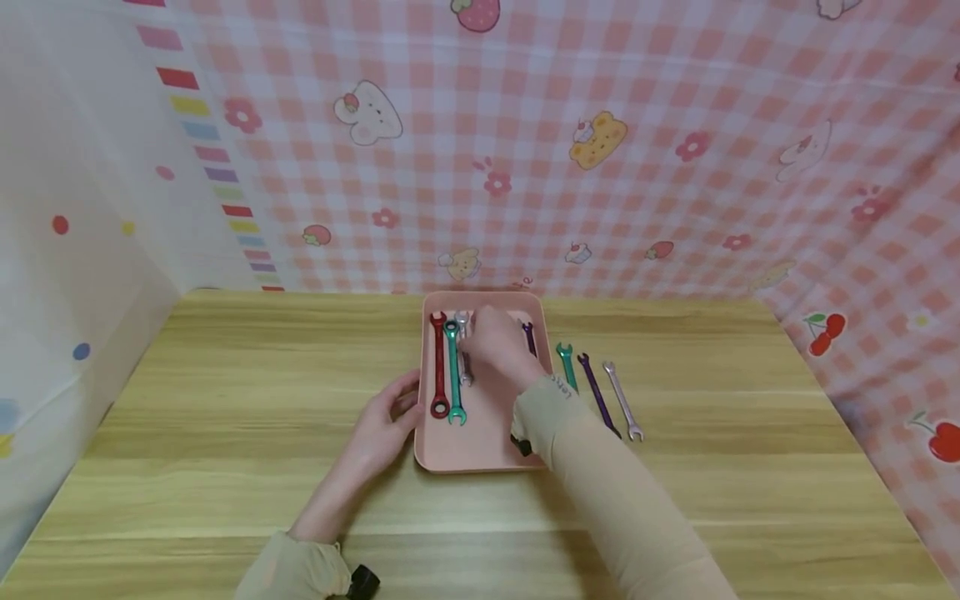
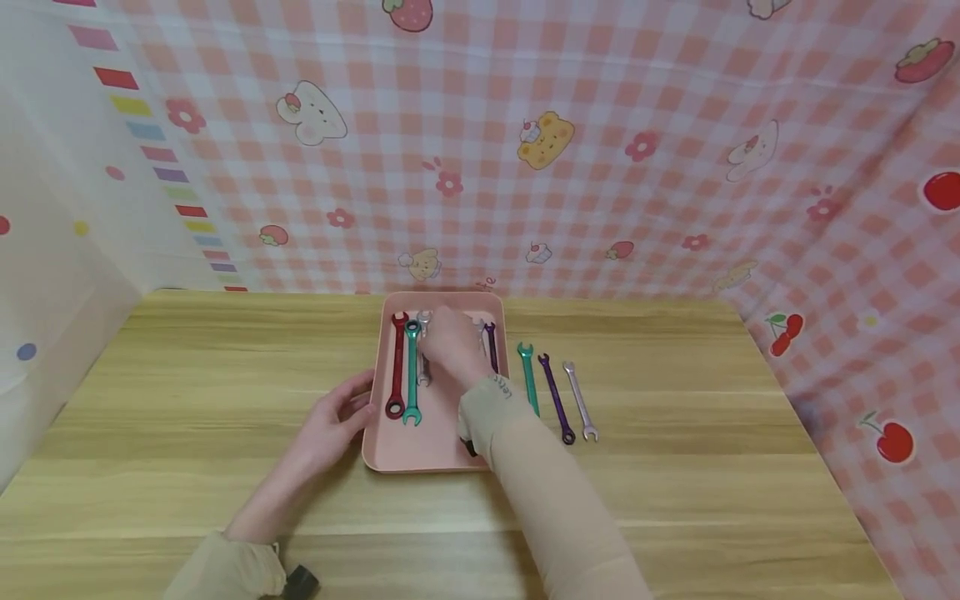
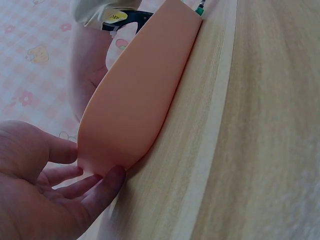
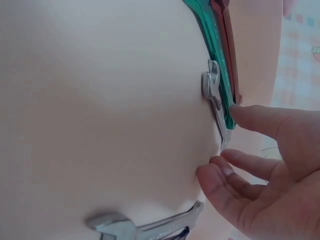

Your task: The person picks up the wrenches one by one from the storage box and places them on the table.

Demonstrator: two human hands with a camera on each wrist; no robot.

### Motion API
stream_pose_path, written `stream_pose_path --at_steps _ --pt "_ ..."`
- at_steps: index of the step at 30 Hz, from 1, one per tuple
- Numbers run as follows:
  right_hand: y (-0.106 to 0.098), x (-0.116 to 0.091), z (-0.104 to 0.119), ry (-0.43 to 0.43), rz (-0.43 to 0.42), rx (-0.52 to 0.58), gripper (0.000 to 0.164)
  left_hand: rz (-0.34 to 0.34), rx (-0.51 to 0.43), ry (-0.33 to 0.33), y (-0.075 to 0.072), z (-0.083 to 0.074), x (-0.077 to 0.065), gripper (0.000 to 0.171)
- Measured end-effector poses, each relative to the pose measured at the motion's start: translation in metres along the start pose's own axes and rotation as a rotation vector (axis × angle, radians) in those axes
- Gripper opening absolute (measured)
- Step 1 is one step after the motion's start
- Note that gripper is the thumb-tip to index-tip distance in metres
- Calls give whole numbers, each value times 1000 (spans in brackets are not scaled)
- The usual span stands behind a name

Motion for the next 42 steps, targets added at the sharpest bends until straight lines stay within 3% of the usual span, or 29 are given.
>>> stream_pose_path --at_steps 8,13,18,20,22,26,29,36,42 --pt "5 3 -4 11 -28 45 26 -4 -6 -1 1 -1 -1 55" --pt "7 7 -5 34 -39 78 18 -4 0 6 0 -3 -3 54" --pt "6 8 -5 52 -104 65 20 -4 -4 -1 0 -3 -3 54" --pt "5 8 -5 60 -117 61 13 -7 -4 -5 0 -2 -2 54" --pt "5 9 -5 66 -109 62 6 -8 -4 -7 0 -2 -2 55" --pt "7 9 -7 93 -67 75 21 -5 -12 -5 0 -2 -2 55" --pt "9 10 -9 112 -37 73 22 -5 -13 -1 0 -3 -3 55" --pt "10 10 -11 60 -35 35 4 -7 -14 12 1 -6 -5 54" --pt "1 7 -10 -13 -10 104 17 -7 -6 13 1 -5 -5 54"
Point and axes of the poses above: each hand's wrist, its own x-axis towards the middle knuckle, its own y-axis out of the palm, z = x × y, the point moved 3 cm from there along x, towards the middle knuckle, and after that the axes turned 4 degrees about x, right-handed, at the moved point
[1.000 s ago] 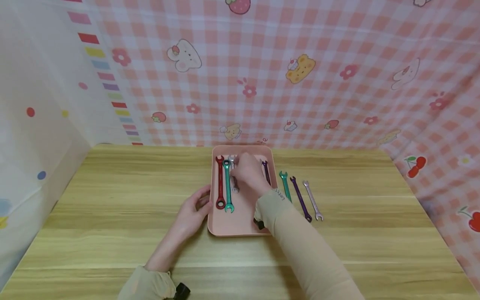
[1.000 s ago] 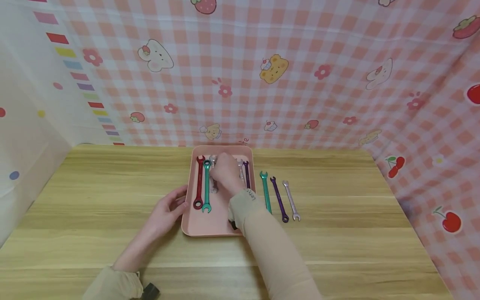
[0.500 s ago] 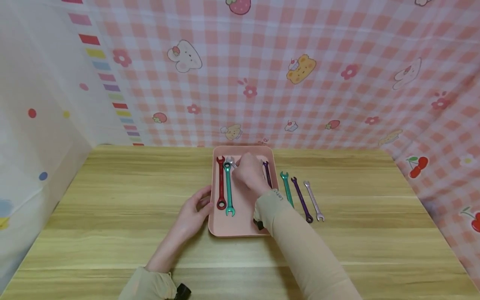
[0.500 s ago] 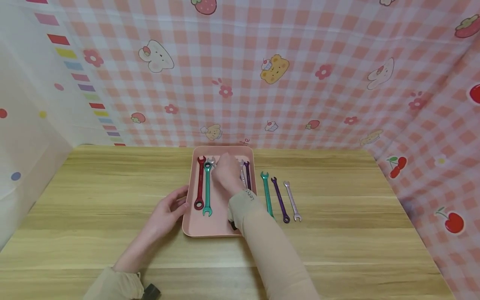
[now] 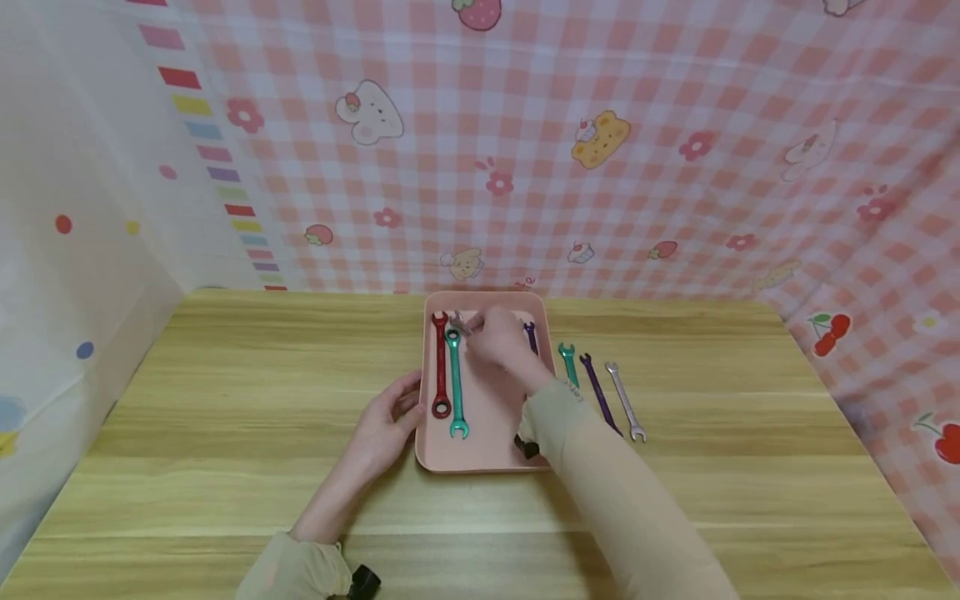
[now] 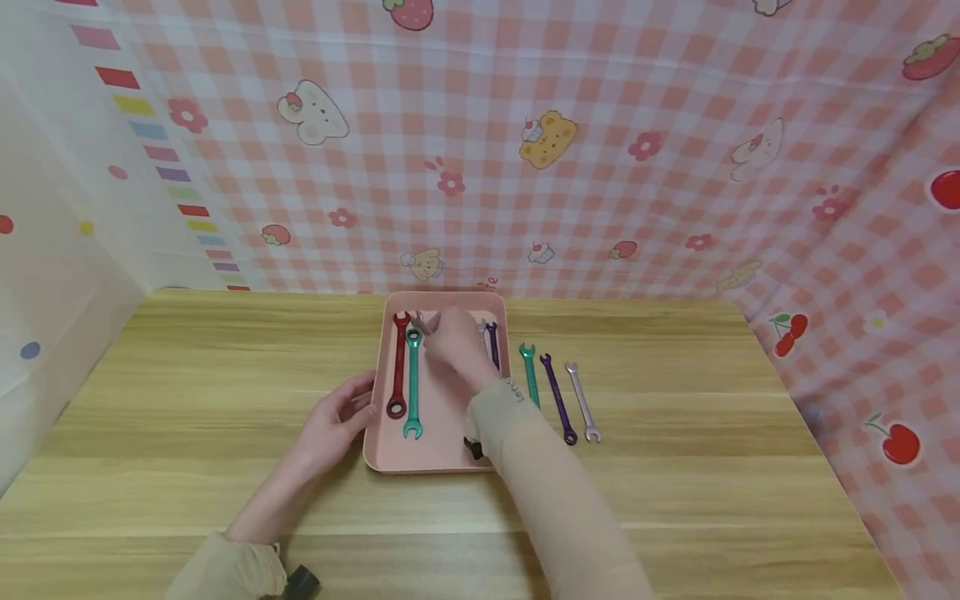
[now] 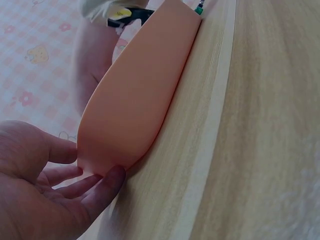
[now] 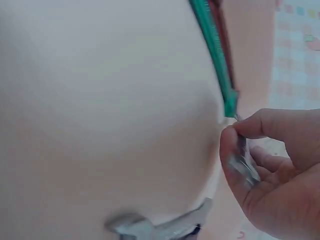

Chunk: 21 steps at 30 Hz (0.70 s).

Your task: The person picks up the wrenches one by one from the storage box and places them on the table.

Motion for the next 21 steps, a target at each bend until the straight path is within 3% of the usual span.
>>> stream_pose_path --at_steps 8,15,18,21 --pt "-19 -17 8 -26 29 248 26 1 -10 -21 0 3 3 55" --pt "-35 -34 10 -127 -97 381 28 2 -5 -22 0 3 2 55" --pt "-42 -43 11 -160 -76 497 28 2 -6 -21 0 3 2 55" --pt "-51 -55 7 -131 -41 612 29 4 -7 -19 0 2 3 55"
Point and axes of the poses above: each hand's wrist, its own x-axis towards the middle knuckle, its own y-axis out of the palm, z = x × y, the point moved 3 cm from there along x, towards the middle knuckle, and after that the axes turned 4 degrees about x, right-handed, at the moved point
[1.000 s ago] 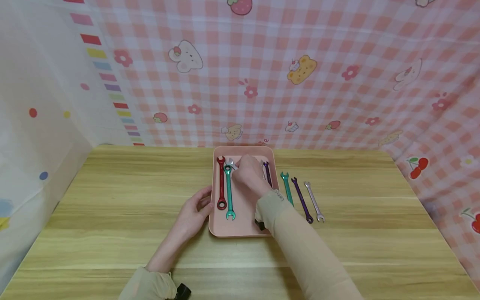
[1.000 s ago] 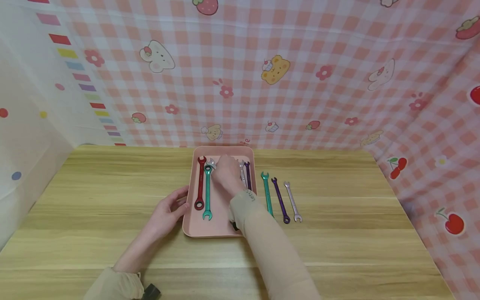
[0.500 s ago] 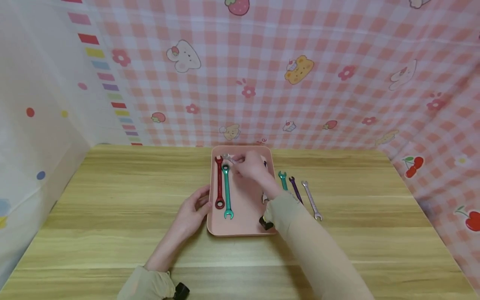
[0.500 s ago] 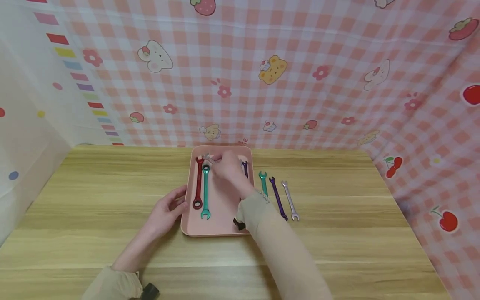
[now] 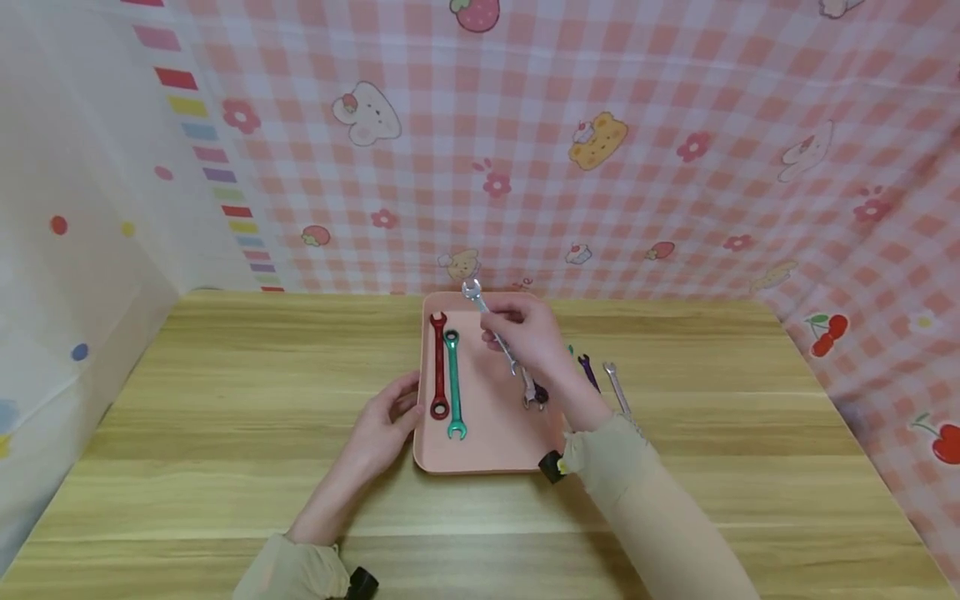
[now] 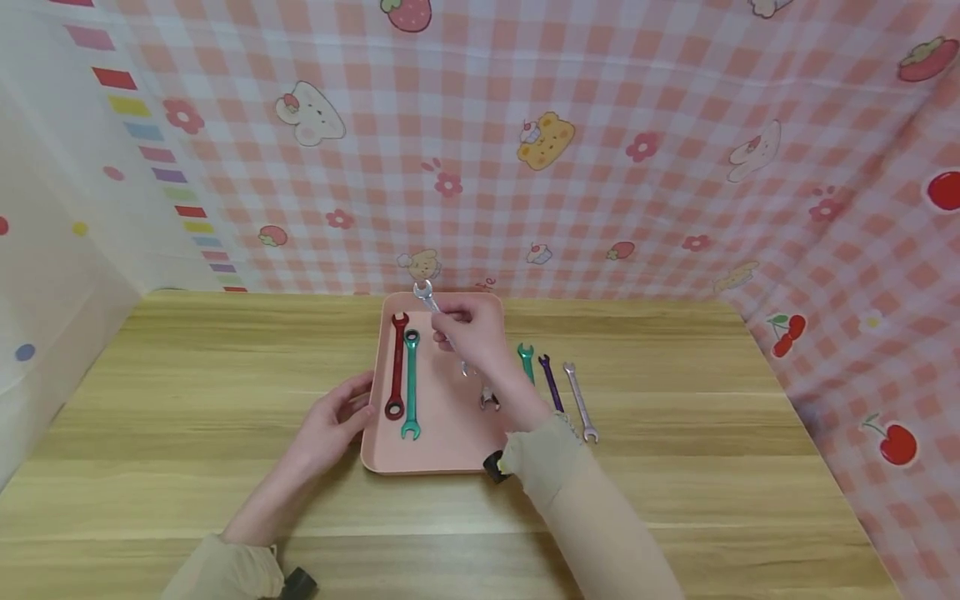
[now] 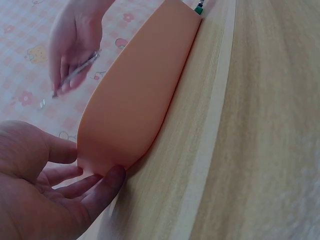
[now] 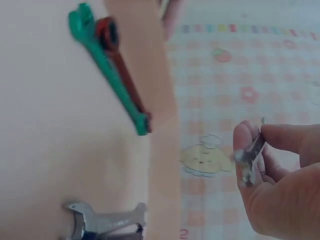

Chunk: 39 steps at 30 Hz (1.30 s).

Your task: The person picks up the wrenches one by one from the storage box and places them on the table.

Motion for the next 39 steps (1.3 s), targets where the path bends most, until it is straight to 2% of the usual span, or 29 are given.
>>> stream_pose_path --at_steps 4,6,13,16,21,27,34,39 --pt "-19 -17 -1 44 -32 139 29 4 -5 8 2 0 2 55" --pt "-29 -25 -4 31 -48 179 30 9 -5 10 3 -1 3 55" --pt "-60 -54 -16 -13 -90 232 36 6 2 9 2 1 2 54" --pt "-75 -62 -15 -41 -111 206 32 7 4 21 2 0 3 54" --pt "-105 -69 -13 -99 -136 177 13 12 -4 28 2 -1 4 54" --pt "-134 -74 -18 -118 -117 180 18 5 -8 17 1 -1 4 54" --pt "-162 -76 -29 -85 -160 159 17 8 4 19 -1 0 4 54" --pt "-177 -76 -41 -29 -172 63 13 9 17 9 -2 1 2 53"
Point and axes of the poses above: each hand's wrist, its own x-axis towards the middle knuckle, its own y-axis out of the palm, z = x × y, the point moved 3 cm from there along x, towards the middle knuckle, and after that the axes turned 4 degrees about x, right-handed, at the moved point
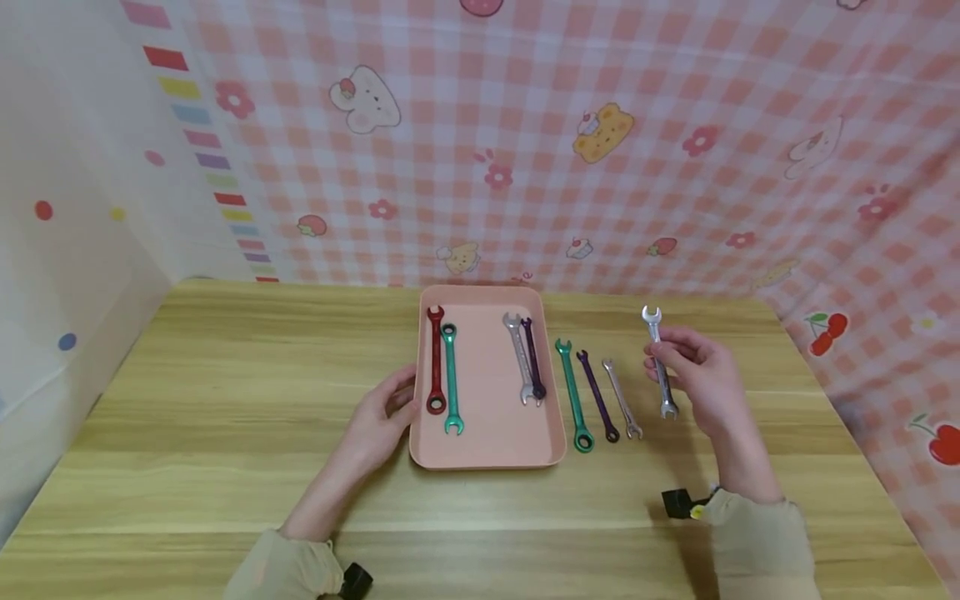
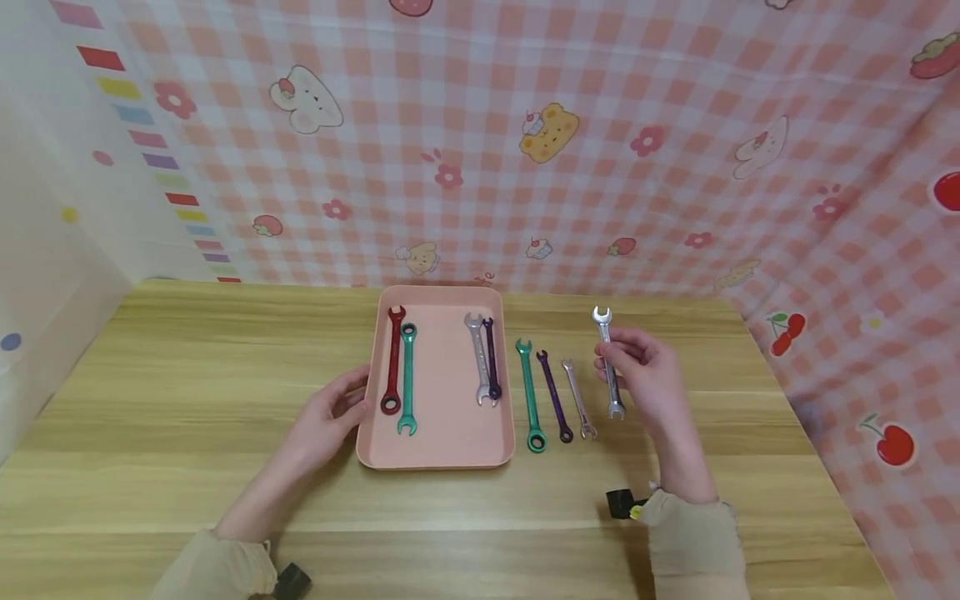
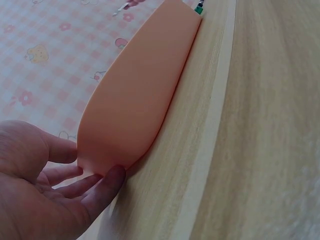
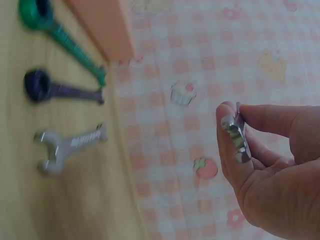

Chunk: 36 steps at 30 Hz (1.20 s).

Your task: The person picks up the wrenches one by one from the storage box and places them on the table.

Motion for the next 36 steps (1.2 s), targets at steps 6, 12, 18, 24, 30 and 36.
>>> stream_pose_path --at_steps 6,12,18,24,30,36 --pt "-10 7 -14 59 6 -96 44 -9 8 -5 -2 0 -1 54" --pt "-12 10 -23 97 58 -210 51 -6 12 13 -1 -2 -3 53" --pt "-14 12 -28 117 106 -325 49 -6 11 5 -2 -4 -4 54" --pt "-15 12 -35 141 153 -547 45 -9 20 9 -2 -3 -3 54" --pt "-13 12 -39 145 182 -688 42 -11 21 -14 -2 -2 -3 54" --pt "-12 12 -45 145 182 -697 41 -8 15 2 1 -3 -3 54"
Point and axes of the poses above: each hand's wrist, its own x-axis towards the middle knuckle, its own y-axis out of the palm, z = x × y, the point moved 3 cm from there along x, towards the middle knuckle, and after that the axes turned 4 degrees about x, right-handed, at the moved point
